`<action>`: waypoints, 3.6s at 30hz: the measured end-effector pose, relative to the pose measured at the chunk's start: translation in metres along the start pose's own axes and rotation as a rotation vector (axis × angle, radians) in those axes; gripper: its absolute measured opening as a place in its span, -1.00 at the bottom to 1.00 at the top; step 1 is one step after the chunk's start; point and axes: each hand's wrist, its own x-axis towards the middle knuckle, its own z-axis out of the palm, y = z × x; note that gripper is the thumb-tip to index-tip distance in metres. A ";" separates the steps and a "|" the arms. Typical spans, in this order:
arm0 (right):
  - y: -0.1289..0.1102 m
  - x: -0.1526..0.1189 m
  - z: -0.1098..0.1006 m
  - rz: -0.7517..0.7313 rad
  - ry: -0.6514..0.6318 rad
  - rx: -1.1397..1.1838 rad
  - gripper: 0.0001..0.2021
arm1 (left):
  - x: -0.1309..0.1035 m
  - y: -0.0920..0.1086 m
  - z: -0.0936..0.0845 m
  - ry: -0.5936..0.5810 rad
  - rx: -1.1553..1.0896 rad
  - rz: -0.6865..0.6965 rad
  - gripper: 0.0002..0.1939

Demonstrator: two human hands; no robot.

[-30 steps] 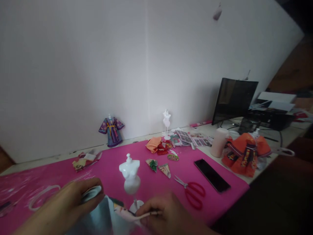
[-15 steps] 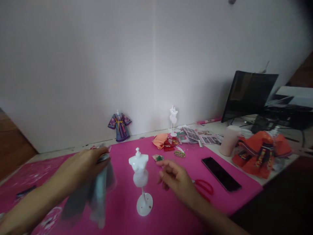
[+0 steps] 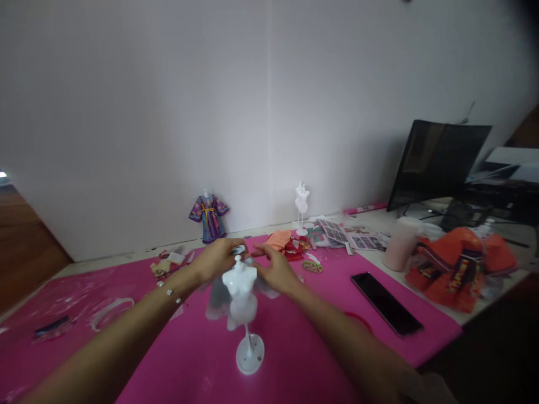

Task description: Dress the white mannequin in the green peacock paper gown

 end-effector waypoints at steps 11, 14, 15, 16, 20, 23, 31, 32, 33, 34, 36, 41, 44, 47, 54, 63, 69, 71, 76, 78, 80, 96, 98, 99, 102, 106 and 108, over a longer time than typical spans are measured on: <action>-0.018 0.006 -0.017 0.059 -0.009 -0.050 -0.93 | -0.002 -0.003 -0.009 0.017 -0.242 -0.006 -0.79; -0.029 0.011 -0.023 0.101 -0.046 -0.014 -0.89 | -0.004 -0.004 -0.014 0.021 -0.274 -0.010 -0.78; -0.033 0.012 -0.025 0.116 -0.071 0.005 -0.88 | -0.005 -0.005 -0.015 0.025 -0.284 -0.007 -0.79; -0.036 0.013 -0.027 0.128 -0.096 0.026 -0.88 | -0.006 -0.007 -0.016 0.030 -0.293 -0.005 -0.81; -0.037 0.013 -0.035 0.143 -0.139 0.105 -0.86 | -0.011 -0.012 -0.017 0.031 -0.319 -0.011 -0.84; -0.030 0.010 -0.042 0.135 -0.144 0.141 -0.83 | -0.013 -0.016 -0.014 0.027 -0.340 -0.032 -0.79; -0.022 0.005 -0.053 0.082 -0.160 0.140 -0.69 | -0.019 -0.017 -0.016 0.035 -0.409 -0.109 -0.63; -0.023 0.005 -0.053 0.069 -0.152 0.139 -0.69 | -0.021 -0.014 -0.017 0.039 -0.414 -0.114 -0.63; -0.025 0.005 -0.053 0.056 -0.139 0.137 -0.70 | -0.023 -0.011 -0.018 0.046 -0.419 -0.118 -0.63; -0.027 0.004 -0.052 0.042 -0.122 0.134 -0.70 | -0.025 -0.009 -0.019 0.056 -0.422 -0.119 -0.64; -0.033 0.002 -0.051 0.016 -0.084 0.123 -0.72 | -0.029 -0.005 -0.020 0.081 -0.427 -0.119 -0.65; -0.051 -0.006 -0.048 -0.019 -0.051 0.111 -0.75 | -0.039 0.002 -0.023 0.152 -0.440 -0.113 -0.66; -0.059 -0.011 -0.048 -0.033 -0.058 0.107 -0.77 | -0.047 0.010 -0.028 0.173 -0.447 -0.118 -0.69; -0.066 -0.014 -0.049 -0.032 -0.048 0.106 -0.77 | -0.057 0.021 -0.034 0.175 -0.478 -0.130 -0.73; -0.075 -0.025 -0.051 -0.058 -0.043 0.107 -0.79 | -0.082 0.040 -0.035 0.096 -0.566 -0.130 -0.71; -0.085 -0.056 -0.042 0.032 0.012 0.144 -0.81 | -0.095 0.044 -0.006 0.284 -0.262 -0.099 -0.81; -0.094 -0.072 -0.027 -0.025 0.044 0.139 -0.90 | -0.097 0.049 0.004 0.375 -0.083 -0.140 -0.83; -0.092 -0.076 -0.021 -0.065 0.052 0.123 -0.88 | -0.098 0.051 0.007 0.391 -0.038 -0.166 -0.81; -0.088 -0.084 -0.014 -0.136 0.057 0.166 -0.79 | -0.104 0.058 0.016 0.457 0.015 -0.055 -0.83; -0.089 -0.086 -0.013 -0.155 0.050 0.171 -0.77 | -0.107 0.063 0.020 0.478 0.005 -0.017 -0.85; -0.089 -0.087 -0.012 -0.175 0.041 0.184 -0.76 | -0.110 0.067 0.024 0.481 -0.022 -0.021 -0.87; -0.079 -0.100 -0.007 -0.188 0.050 0.165 -0.67 | -0.125 0.068 0.039 0.339 -0.563 -0.194 -0.80; -0.080 -0.101 -0.006 -0.229 0.057 0.118 -0.71 | -0.126 0.069 0.038 0.337 -0.611 -0.189 -0.81; -0.080 -0.101 -0.005 -0.254 0.056 0.084 -0.71 | -0.126 0.069 0.038 0.335 -0.635 -0.184 -0.81; -0.081 -0.101 -0.004 -0.325 0.064 -0.027 -0.70 | -0.125 0.069 0.035 0.328 -0.709 -0.182 -0.81; -0.080 -0.100 0.001 -0.434 0.091 -0.146 -0.69 | -0.123 0.067 0.029 0.317 -0.818 -0.204 -0.82; -0.078 -0.101 0.003 -0.479 0.093 -0.198 -0.67 | -0.122 0.066 0.025 0.317 -0.873 -0.201 -0.83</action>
